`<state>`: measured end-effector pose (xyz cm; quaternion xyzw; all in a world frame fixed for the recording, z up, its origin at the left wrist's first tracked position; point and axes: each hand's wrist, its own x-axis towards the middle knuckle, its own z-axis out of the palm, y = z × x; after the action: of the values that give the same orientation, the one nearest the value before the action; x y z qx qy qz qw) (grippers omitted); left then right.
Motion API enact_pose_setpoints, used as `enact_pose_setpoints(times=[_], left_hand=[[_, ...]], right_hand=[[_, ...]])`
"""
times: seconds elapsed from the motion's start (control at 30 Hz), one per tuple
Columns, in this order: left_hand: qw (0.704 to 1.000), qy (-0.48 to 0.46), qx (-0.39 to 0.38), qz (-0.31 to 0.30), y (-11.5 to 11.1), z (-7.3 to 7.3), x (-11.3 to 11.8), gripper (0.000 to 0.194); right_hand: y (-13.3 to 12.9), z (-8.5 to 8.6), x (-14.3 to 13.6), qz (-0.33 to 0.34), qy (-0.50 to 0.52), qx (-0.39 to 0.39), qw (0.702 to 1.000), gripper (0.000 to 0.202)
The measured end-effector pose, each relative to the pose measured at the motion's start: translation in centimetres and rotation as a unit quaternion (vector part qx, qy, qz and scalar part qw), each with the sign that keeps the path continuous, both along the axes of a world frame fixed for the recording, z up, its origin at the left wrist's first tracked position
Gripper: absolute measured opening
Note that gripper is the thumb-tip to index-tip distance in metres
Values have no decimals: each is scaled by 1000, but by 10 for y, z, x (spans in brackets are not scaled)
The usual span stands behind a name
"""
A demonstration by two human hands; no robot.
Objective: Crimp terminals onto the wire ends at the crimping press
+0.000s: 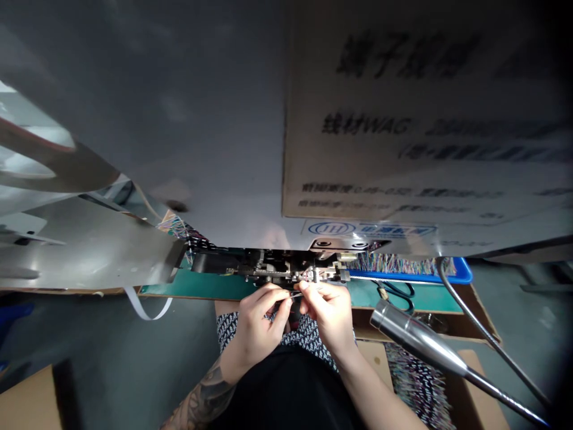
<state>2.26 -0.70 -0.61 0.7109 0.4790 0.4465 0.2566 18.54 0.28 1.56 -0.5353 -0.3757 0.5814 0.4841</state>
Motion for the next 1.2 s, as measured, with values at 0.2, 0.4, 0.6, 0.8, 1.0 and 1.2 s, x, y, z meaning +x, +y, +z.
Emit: enact_pose_setpoints(times=[0.2, 0.4, 0.6, 0.8, 1.0, 1.2], left_hand=[[992, -66, -99, -34, 4, 7, -7, 17], [983, -100, -140, -59, 3, 9, -7, 19], [994, -62, -92, -26, 0, 7, -2, 17], [1000, -3, -9, 8, -2, 2, 4, 14], [1000, 8, 2, 13, -2, -2, 3, 13], [1000, 12, -1, 21, -3, -1, 4, 15]], right_hand=[[0, -3, 7, 25, 6, 5, 1000, 48], [-3, -3, 7, 4, 21, 11, 1000, 33], [-8, -7, 1, -53, -5, 30, 998, 35], [-6, -24, -5, -70, 51, 6, 996, 48], [-4, -27, -7, -55, 86, -10, 995, 50], [-2, -24, -7, -53, 92, -17, 994, 50]])
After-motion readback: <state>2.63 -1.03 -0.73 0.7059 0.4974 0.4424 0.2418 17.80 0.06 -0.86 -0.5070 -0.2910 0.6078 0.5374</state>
